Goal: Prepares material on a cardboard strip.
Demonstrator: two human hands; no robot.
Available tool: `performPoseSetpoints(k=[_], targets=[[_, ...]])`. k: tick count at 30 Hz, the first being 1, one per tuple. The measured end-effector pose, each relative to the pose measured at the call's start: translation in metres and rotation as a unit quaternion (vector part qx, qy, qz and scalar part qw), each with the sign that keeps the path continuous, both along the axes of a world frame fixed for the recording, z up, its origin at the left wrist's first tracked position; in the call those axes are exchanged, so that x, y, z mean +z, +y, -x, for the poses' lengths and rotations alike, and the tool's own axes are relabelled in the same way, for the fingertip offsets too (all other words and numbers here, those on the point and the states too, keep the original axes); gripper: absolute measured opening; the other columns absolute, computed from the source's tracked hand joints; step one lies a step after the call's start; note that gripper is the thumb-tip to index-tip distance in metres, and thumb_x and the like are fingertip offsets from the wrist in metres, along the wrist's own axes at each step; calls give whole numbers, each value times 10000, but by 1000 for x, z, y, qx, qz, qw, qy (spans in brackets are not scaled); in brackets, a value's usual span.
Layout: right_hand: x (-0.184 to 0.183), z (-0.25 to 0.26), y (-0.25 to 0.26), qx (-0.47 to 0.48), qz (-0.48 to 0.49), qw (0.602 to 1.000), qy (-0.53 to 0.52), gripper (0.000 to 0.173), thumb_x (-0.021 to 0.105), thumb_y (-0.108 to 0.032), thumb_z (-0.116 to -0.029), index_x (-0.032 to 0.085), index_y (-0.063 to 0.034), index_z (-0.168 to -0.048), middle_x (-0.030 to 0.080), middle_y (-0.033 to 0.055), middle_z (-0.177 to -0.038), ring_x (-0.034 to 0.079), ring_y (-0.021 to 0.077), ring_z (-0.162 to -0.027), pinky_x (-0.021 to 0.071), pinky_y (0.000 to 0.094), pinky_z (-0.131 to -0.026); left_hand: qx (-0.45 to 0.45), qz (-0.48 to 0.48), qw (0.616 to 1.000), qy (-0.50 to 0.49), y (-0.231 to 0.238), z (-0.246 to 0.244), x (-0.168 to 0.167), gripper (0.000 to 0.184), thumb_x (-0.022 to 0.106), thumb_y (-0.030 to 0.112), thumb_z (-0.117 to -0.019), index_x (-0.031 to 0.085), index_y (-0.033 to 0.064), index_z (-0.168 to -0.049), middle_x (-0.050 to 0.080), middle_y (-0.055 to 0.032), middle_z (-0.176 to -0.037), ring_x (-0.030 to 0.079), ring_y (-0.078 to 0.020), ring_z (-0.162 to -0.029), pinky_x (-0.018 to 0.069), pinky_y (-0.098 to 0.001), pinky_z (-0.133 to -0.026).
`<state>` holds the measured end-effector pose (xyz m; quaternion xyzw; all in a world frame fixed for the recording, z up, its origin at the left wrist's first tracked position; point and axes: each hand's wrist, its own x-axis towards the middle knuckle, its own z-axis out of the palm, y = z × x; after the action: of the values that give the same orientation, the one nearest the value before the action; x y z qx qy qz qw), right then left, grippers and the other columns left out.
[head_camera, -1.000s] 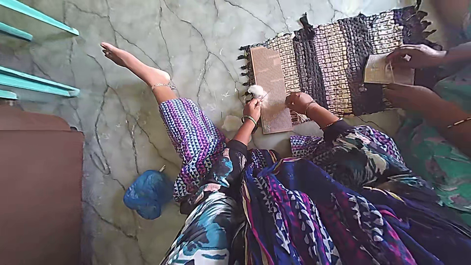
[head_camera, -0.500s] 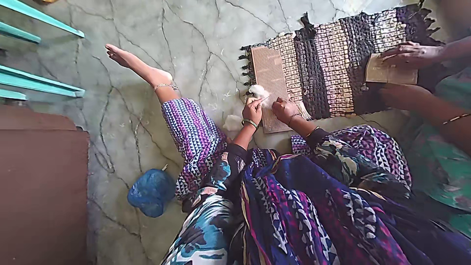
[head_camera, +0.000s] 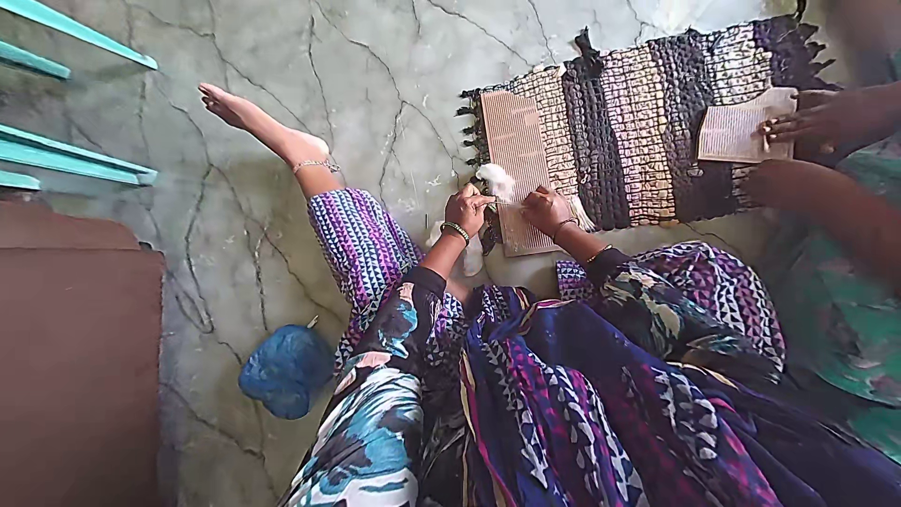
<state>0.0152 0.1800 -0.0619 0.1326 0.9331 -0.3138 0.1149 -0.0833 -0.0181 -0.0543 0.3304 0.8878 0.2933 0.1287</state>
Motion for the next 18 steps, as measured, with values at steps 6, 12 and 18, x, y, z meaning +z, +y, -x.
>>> performPoseSetpoints(k=[6, 12, 18], targets=[[-4, -2, 2, -2, -1, 1000, 26, 241, 702, -199, -956, 732, 10, -1073, 682, 241, -1121, 662, 417, -1090, 489, 618, -942, -24, 68, 997, -37, 9, 7, -5, 284, 583, 40, -997, 786, 101, -1184, 682, -231, -1218, 649, -396, -1154, 472, -568, -1032], [1, -4, -15, 56, -74, 989, 113, 572, 738, -231, -895, 588, -10, -1401, 570, 235, -1432, 544, 430, -1318, 412, 601, -1068, -10, 96, 994, -55, 11, 5, -11, 286, 564, 65, -1020, 776, 101, -1208, 679, -227, -1232, 651, -391, -1158, 476, -567, -1029], [-7, -12, -71, 62, -78, 993, -67, 918, 533, -525, -1026, 153, 72, -1611, 92, 251, -1709, 76, 354, -1605, 76, 525, -1285, 13, 125, 988, -88, 12, -3, 2, 300, 542, 84, -1040, 749, 88, -1257, 666, -213, -1292, 641, -386, -1194, 463, -560, -1056]])
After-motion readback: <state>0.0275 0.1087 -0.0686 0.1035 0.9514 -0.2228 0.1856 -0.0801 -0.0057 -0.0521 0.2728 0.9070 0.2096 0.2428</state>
